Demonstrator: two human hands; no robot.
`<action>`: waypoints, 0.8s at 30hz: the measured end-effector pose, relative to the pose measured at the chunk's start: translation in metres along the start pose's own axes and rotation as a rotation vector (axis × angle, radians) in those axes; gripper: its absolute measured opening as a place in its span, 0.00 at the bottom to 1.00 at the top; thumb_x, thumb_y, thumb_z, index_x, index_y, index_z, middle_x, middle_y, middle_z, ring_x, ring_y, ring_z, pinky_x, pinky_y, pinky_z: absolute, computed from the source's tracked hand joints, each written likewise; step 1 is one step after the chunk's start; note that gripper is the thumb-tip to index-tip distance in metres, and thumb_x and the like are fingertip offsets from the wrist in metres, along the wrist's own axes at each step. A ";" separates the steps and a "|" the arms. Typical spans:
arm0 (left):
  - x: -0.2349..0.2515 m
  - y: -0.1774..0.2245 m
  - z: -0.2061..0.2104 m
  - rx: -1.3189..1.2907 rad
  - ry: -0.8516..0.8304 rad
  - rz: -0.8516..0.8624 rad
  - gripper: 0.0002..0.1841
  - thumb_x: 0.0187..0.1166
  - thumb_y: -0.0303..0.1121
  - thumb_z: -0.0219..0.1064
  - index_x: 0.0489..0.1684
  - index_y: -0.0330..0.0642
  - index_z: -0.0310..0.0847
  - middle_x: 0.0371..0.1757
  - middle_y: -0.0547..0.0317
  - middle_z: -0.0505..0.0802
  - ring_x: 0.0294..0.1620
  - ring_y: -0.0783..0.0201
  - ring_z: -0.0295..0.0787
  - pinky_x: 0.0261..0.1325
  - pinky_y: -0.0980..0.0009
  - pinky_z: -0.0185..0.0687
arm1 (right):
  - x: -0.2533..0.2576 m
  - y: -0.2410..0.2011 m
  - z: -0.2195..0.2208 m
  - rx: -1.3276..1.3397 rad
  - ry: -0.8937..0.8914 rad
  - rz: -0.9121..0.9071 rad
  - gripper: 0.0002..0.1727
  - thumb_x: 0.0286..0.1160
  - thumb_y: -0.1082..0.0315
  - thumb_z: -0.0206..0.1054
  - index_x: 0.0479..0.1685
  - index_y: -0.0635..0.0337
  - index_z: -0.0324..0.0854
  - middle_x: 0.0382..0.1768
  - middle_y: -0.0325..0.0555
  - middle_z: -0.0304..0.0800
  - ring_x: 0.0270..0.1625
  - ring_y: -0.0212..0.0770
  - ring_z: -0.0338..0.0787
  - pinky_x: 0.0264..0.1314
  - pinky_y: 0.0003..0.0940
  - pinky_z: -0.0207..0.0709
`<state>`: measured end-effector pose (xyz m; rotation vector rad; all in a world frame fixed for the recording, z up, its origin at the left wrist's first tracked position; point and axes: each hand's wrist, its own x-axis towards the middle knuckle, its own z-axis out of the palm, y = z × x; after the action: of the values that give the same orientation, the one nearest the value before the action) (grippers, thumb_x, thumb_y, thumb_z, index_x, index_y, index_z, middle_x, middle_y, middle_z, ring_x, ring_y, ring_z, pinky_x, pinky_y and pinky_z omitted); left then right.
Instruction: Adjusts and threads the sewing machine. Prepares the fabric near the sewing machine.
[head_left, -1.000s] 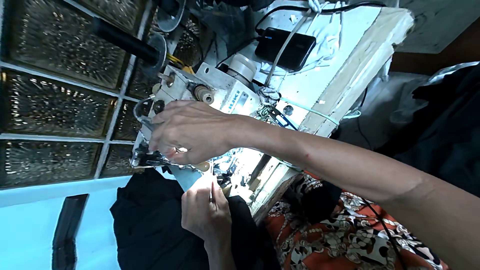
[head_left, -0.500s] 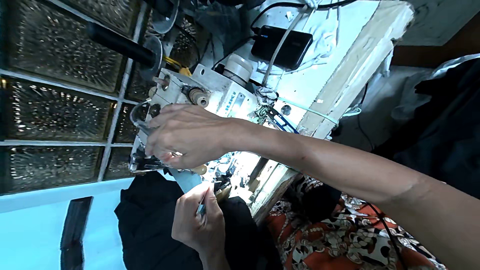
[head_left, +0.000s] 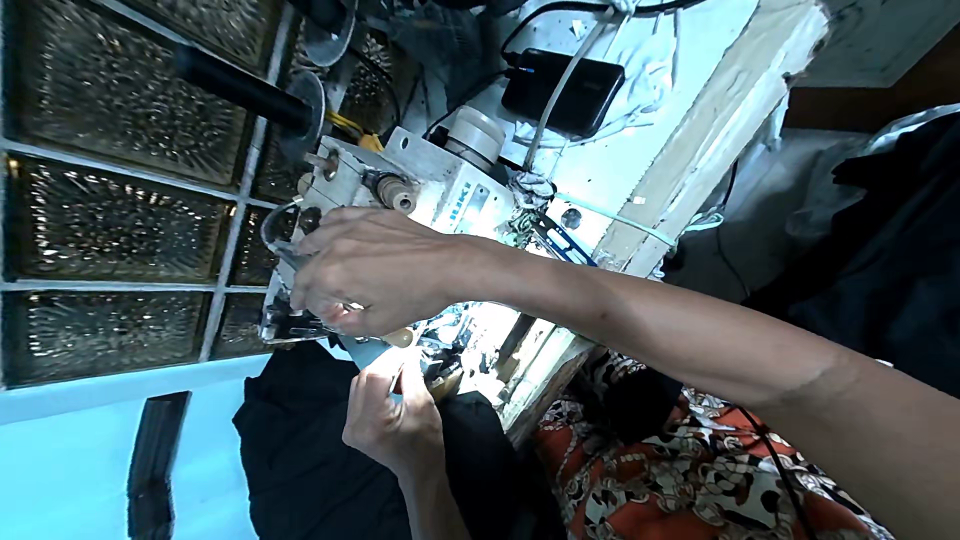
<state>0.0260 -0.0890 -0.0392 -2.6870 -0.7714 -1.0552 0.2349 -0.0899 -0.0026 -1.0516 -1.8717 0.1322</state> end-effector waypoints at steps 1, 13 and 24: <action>0.002 -0.001 0.001 -0.002 -0.003 -0.007 0.07 0.71 0.21 0.67 0.28 0.26 0.90 0.31 0.43 0.94 0.37 0.67 0.91 0.44 0.80 0.81 | 0.000 0.000 0.000 0.003 0.000 0.003 0.13 0.78 0.63 0.65 0.50 0.52 0.94 0.54 0.39 0.96 0.64 0.44 0.88 0.79 0.47 0.62; -0.004 0.017 -0.021 -0.357 -0.034 -0.139 0.03 0.69 0.18 0.70 0.33 0.24 0.86 0.35 0.60 0.94 0.37 0.86 0.88 0.43 0.89 0.83 | 0.001 -0.001 0.002 0.026 0.005 0.016 0.13 0.78 0.64 0.65 0.51 0.53 0.94 0.50 0.41 0.96 0.65 0.45 0.87 0.81 0.46 0.61; -0.010 0.016 -0.014 -0.142 0.027 0.020 0.08 0.74 0.23 0.69 0.31 0.23 0.88 0.34 0.45 0.93 0.41 0.77 0.90 0.48 0.88 0.80 | 0.001 -0.001 0.000 0.008 -0.011 0.013 0.13 0.79 0.63 0.65 0.52 0.53 0.94 0.52 0.40 0.96 0.63 0.44 0.87 0.78 0.46 0.63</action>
<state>0.0194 -0.1113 -0.0345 -2.7849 -0.6877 -1.1809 0.2342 -0.0896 -0.0011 -1.0599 -1.8734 0.1532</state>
